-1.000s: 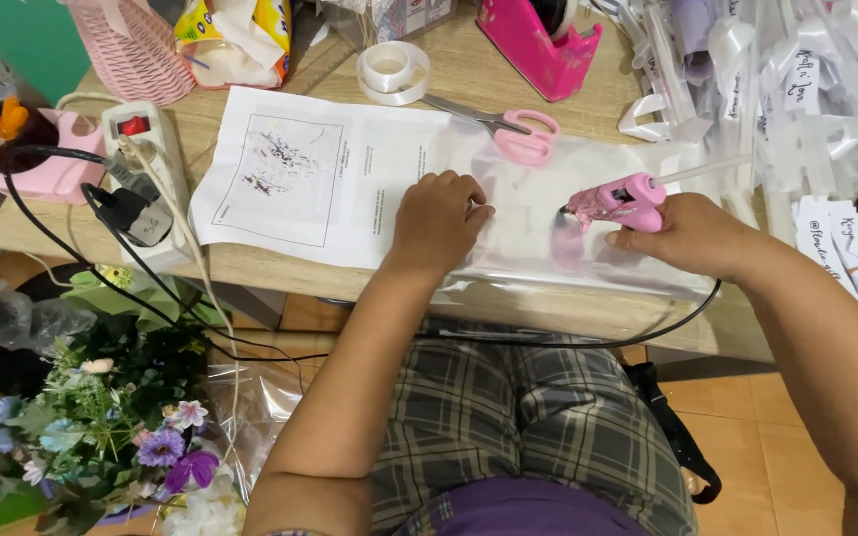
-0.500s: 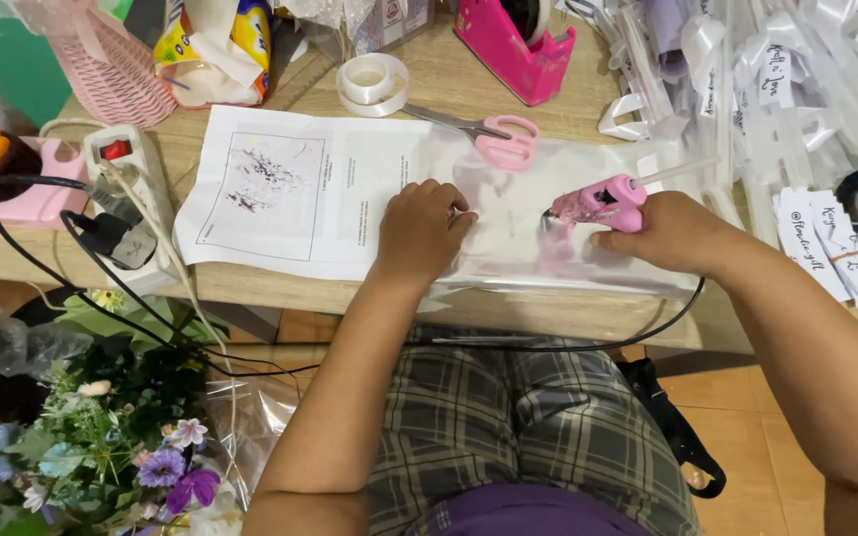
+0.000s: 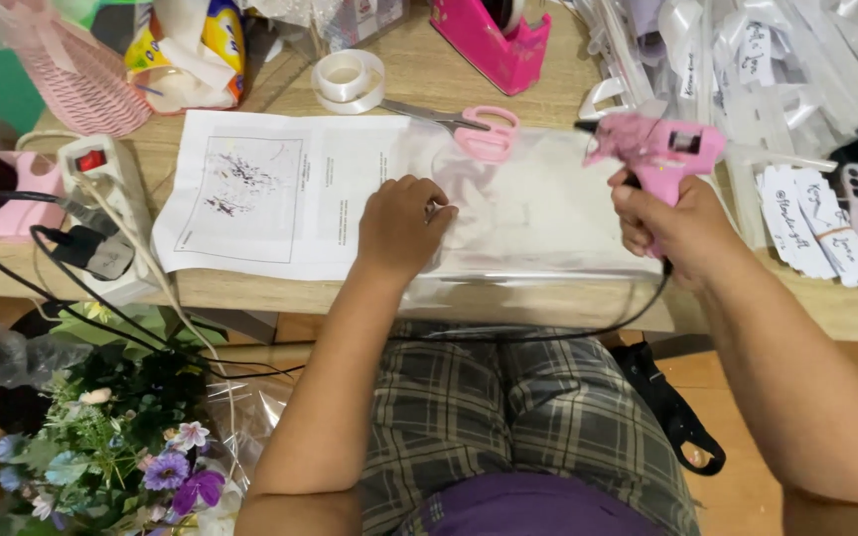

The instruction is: The person uses a pink hot glue gun to apply glue to a clear plastic bag on a table. They then fold a white ribbon into a bow shape and place it on the bag. Finally, they cut a piece of white tape with scissors and apply it to the bag.

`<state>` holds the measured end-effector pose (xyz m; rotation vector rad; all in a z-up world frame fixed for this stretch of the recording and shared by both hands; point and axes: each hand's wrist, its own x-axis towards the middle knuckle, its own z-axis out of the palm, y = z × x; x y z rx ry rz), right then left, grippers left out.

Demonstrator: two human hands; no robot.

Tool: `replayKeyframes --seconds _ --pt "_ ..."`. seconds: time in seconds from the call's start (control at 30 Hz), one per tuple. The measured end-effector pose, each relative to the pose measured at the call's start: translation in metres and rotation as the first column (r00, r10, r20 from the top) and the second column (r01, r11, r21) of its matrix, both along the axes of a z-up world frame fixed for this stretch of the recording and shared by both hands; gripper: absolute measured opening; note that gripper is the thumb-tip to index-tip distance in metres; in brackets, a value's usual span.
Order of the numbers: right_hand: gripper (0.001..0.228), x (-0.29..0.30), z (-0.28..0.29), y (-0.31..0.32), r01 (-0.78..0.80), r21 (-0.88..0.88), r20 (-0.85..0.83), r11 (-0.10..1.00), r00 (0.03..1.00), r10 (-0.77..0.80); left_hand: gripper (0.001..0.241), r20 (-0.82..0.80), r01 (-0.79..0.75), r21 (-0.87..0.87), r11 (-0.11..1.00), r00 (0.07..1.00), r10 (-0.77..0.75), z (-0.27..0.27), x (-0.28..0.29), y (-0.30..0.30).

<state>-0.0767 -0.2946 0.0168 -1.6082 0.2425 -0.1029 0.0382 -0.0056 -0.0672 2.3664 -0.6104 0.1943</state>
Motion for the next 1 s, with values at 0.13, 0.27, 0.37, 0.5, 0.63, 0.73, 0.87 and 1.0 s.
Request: replayKeyframes --seconds 0.13,0.27,0.37,0.5,0.63,0.73,0.87,1.0 --pt "0.023 0.005 -0.052 0.007 0.106 0.334 0.129 0.937 0.979 -0.157 0.017 -0.027 0.042 0.082 0.996 0.999 -0.04 0.01 -0.008 0.003" --pt "0.023 0.018 -0.081 0.007 0.224 0.432 0.105 0.874 0.95 -0.295 0.023 0.528 -0.068 0.092 0.993 0.849 0.009 0.006 -0.01 -0.002" --pt "0.025 0.019 -0.078 0.011 0.209 0.462 0.084 0.862 0.957 -0.277 0.014 0.771 -0.206 0.167 0.964 0.636 0.003 0.036 -0.042 -0.023" --pt "0.028 0.014 -0.066 0.017 0.213 0.415 0.006 0.884 0.972 -0.236 0.014 0.576 0.076 0.0 0.997 0.815 -0.062 0.053 -0.098 -0.08" --pt "0.027 0.0 -0.057 0.02 0.182 0.402 0.044 0.898 0.975 -0.217 0.036 0.526 0.142 0.064 0.988 0.836 -0.155 0.028 -0.128 -0.127" --pt "0.024 -0.001 -0.061 0.014 0.127 0.352 0.09 0.927 0.982 -0.168 0.04 0.442 0.124 0.058 0.991 0.887 -0.137 0.026 -0.133 -0.139" --pt "0.022 0.009 -0.095 0.009 -0.015 0.283 0.162 0.959 0.986 -0.032 0.027 0.231 0.136 0.0 0.991 0.964 -0.133 0.026 -0.131 -0.137" --pt "0.042 -0.002 -0.084 0.011 -0.249 -0.071 0.35 0.966 0.901 0.258 0.014 0.349 0.129 -0.2 0.971 0.936 -0.052 -0.001 -0.124 -0.122"
